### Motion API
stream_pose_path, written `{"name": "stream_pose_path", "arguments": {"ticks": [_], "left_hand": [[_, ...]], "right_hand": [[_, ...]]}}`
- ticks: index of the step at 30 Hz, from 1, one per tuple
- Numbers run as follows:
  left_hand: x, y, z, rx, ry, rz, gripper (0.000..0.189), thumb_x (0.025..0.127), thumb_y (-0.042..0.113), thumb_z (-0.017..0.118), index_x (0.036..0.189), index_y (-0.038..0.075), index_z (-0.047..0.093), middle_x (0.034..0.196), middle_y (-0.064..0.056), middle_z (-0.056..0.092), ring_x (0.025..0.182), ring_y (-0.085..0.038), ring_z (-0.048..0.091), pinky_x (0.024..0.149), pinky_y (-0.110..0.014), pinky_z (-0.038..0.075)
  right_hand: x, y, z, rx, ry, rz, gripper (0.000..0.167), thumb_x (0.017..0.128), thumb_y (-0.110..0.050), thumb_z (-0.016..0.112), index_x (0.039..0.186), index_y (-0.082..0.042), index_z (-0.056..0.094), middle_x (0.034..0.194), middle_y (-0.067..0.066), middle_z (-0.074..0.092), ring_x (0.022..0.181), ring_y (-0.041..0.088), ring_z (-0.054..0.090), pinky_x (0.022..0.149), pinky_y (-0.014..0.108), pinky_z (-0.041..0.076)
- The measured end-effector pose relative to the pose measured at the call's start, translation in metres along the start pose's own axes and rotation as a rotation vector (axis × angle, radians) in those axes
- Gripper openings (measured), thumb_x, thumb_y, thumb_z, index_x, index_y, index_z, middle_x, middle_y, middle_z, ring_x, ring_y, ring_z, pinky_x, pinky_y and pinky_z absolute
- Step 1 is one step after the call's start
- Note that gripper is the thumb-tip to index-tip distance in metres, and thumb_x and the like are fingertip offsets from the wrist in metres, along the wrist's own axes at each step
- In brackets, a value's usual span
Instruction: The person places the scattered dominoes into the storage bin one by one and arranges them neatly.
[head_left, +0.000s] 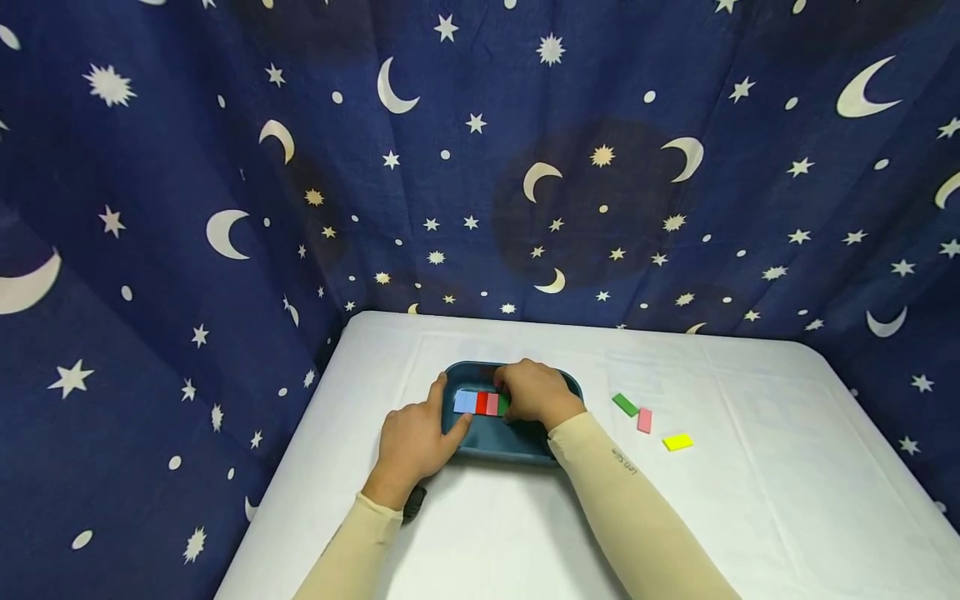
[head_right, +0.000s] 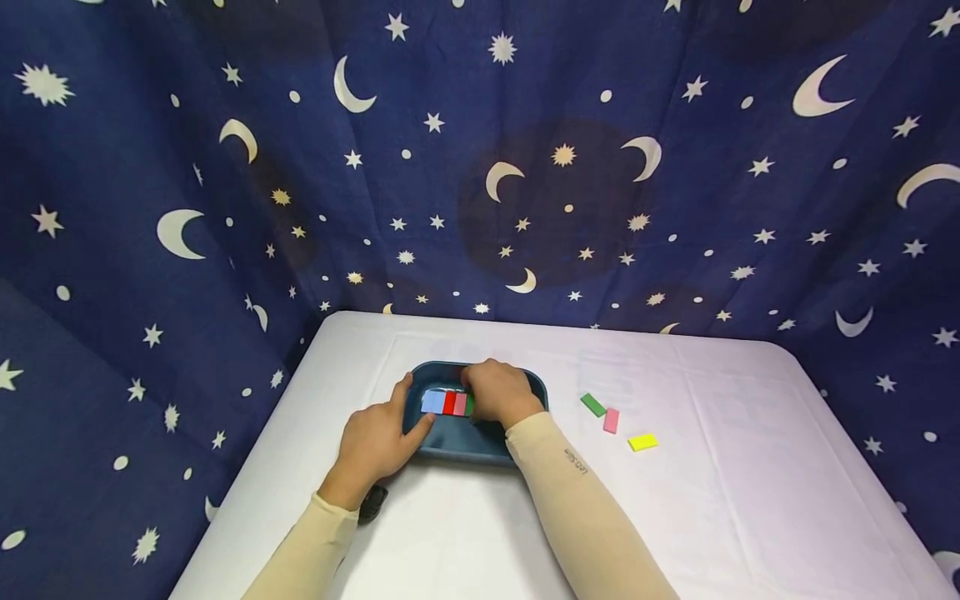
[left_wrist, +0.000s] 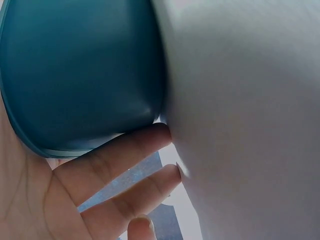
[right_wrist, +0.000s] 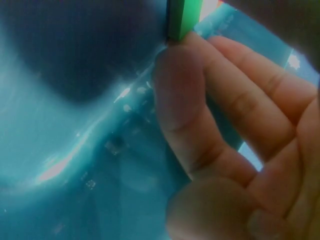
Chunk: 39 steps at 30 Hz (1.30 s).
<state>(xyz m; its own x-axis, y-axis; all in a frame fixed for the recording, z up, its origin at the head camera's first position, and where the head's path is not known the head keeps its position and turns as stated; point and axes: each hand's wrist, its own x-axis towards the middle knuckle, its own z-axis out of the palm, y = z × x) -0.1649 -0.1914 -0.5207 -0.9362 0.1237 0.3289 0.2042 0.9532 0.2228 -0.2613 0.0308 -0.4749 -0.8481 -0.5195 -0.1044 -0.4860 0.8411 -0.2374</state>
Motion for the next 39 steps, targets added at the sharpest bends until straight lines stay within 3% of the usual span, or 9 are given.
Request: {"name": "stream_pose_path", "arguments": {"ticks": [27, 33, 39], "left_hand": [[-0.001, 0.003, 0.000, 0.012, -0.016, -0.011, 0.088, 0.100, 0.071, 0.050, 0.159, 0.006, 0.043, 0.062, -0.003, 0.060, 0.053, -0.024, 0.060, 0.054, -0.045, 0.046], [0.000, 0.004, 0.001, 0.012, -0.032, -0.011, 0.089, 0.099, 0.072, 0.048, 0.159, 0.006, 0.043, 0.061, -0.001, 0.058, 0.052, -0.022, 0.059, 0.053, -0.043, 0.045], [-0.001, 0.002, 0.001, 0.003, -0.044, -0.025, 0.090, 0.099, 0.072, 0.049, 0.159, 0.005, 0.042, 0.060, -0.001, 0.057, 0.052, -0.022, 0.059, 0.052, -0.042, 0.045]], "right_hand": [[-0.004, 0.001, -0.002, 0.008, 0.006, -0.005, 0.055, 0.070, -0.028, 0.101, 0.119, -0.019, 0.077, 0.085, -0.011, 0.067, 0.080, 0.014, 0.060, 0.074, 0.041, 0.054], [-0.012, 0.004, -0.008, 0.049, -0.004, 0.011, 0.059, 0.073, -0.034, 0.098, 0.124, -0.018, 0.075, 0.099, -0.005, 0.073, 0.087, 0.015, 0.062, 0.080, 0.044, 0.054], [-0.030, 0.002, -0.032, 0.097, 0.042, -0.015, 0.059, 0.081, -0.039, 0.091, 0.133, -0.018, 0.072, 0.114, 0.002, 0.075, 0.098, 0.018, 0.065, 0.087, 0.048, 0.055]]}}
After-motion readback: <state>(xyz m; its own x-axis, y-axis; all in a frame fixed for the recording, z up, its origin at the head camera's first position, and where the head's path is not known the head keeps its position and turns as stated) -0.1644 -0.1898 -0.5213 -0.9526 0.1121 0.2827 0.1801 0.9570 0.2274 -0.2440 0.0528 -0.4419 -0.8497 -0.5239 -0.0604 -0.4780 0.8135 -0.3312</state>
